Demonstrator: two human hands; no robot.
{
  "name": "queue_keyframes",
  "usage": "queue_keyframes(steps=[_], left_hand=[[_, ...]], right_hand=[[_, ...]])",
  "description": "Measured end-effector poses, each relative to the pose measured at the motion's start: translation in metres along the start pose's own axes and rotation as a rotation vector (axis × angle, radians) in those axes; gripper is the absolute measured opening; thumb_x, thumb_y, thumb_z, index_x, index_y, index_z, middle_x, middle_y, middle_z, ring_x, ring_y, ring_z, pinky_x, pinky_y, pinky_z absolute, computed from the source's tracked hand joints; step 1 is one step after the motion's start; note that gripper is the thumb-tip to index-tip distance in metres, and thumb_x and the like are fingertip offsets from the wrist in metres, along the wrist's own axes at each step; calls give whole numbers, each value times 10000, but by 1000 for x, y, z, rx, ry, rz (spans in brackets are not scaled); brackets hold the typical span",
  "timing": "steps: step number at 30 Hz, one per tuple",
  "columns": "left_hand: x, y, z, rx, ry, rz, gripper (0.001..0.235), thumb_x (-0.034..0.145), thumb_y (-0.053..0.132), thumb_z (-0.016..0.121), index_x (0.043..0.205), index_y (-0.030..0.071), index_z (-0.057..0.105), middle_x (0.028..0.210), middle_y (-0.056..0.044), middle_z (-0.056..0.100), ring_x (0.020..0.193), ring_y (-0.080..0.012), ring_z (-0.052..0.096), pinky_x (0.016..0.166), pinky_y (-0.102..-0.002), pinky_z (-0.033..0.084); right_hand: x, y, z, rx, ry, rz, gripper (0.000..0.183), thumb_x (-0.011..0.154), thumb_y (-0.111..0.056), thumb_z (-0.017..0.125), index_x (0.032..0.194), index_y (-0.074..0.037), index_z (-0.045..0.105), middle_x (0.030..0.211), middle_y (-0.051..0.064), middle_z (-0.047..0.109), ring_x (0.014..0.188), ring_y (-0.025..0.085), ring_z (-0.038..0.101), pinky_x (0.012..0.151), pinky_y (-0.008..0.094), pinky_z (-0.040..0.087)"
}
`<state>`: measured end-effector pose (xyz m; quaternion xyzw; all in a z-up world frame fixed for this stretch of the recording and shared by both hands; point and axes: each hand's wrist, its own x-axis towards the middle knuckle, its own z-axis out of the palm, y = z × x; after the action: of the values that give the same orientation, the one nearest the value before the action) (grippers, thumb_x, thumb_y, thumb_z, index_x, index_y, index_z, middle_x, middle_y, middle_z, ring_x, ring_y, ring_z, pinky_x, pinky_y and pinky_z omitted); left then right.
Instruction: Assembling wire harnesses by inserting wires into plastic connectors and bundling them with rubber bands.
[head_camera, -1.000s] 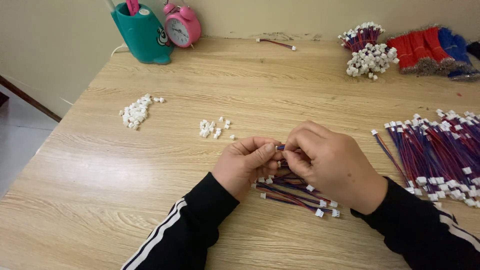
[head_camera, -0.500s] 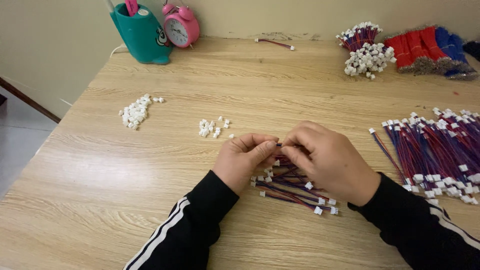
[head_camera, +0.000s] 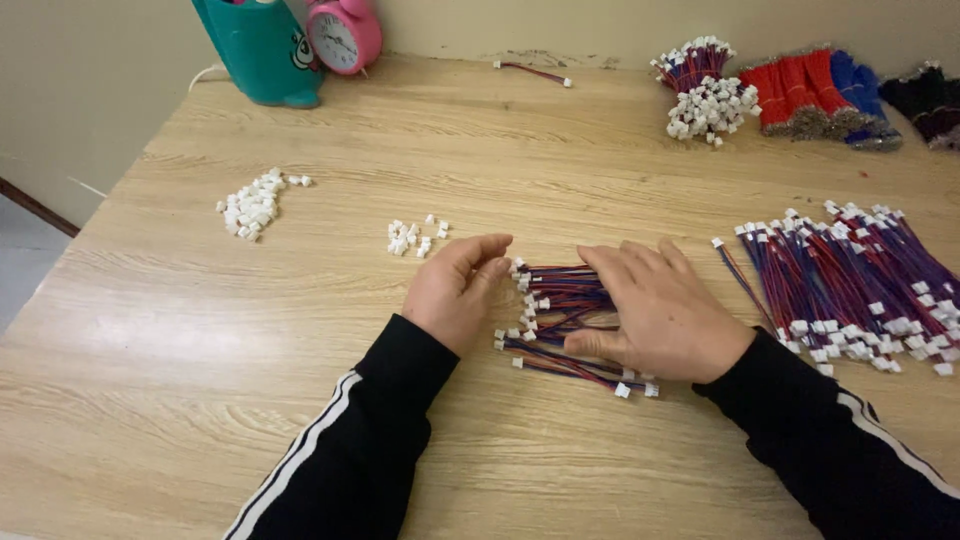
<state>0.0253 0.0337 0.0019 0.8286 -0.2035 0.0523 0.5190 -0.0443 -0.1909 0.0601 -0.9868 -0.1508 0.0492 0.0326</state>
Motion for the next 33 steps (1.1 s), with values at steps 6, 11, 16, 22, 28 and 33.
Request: queue_keyframes(steps=[6,11,16,22,28,33], left_hand=[[-7,8,-4,117,-101,73,355,889,316,664,1229,214,650,1106,-84,669,1055,-309,657,901,-430,536],[-14,26,-2,400,-246,267,780,799,633,613,1392,151,457,1315,-222,513,1281,-405,468,1066,-537,335],[-17,38,-4,410,-379,306,1059,680,742,664,1458,100,342,1367,-260,462,1356,-451,362,1121,-619,193],[-12,13,13,211,-327,260,757,783,397,770,1414,159,426,1288,-164,528,1282,-384,484,1101,-504,348],[-10,48,-4,-21,-205,218,735,858,438,694,1402,31,414,1321,-303,455,1268,-509,444,1065,-570,364],[-16,63,22,-145,-228,153,726,926,477,544,1437,0,348,1332,-348,446,1285,-530,409,1092,-577,314]], right_hand=[[-10,-16,-14,5,-66,80,986,797,-742,585,1478,-93,288,1381,191,463,1351,400,364,1118,630,151],[-6,-3,-3,14,-42,62,658,861,-491,610,1396,-150,437,1386,117,485,1328,371,420,1076,577,285],[-14,9,8,191,155,27,522,817,-386,702,1276,-160,596,1269,110,588,1220,385,516,1008,508,401],[-26,19,6,399,273,118,387,898,-248,633,1277,-175,620,1204,103,645,1142,336,605,970,458,456],[-49,24,38,621,560,214,449,952,-242,577,1339,-18,532,1252,231,550,1220,393,516,1043,479,371],[-32,-24,37,801,619,257,448,991,-255,472,1364,-7,480,1303,246,517,1277,408,465,1086,496,322]])
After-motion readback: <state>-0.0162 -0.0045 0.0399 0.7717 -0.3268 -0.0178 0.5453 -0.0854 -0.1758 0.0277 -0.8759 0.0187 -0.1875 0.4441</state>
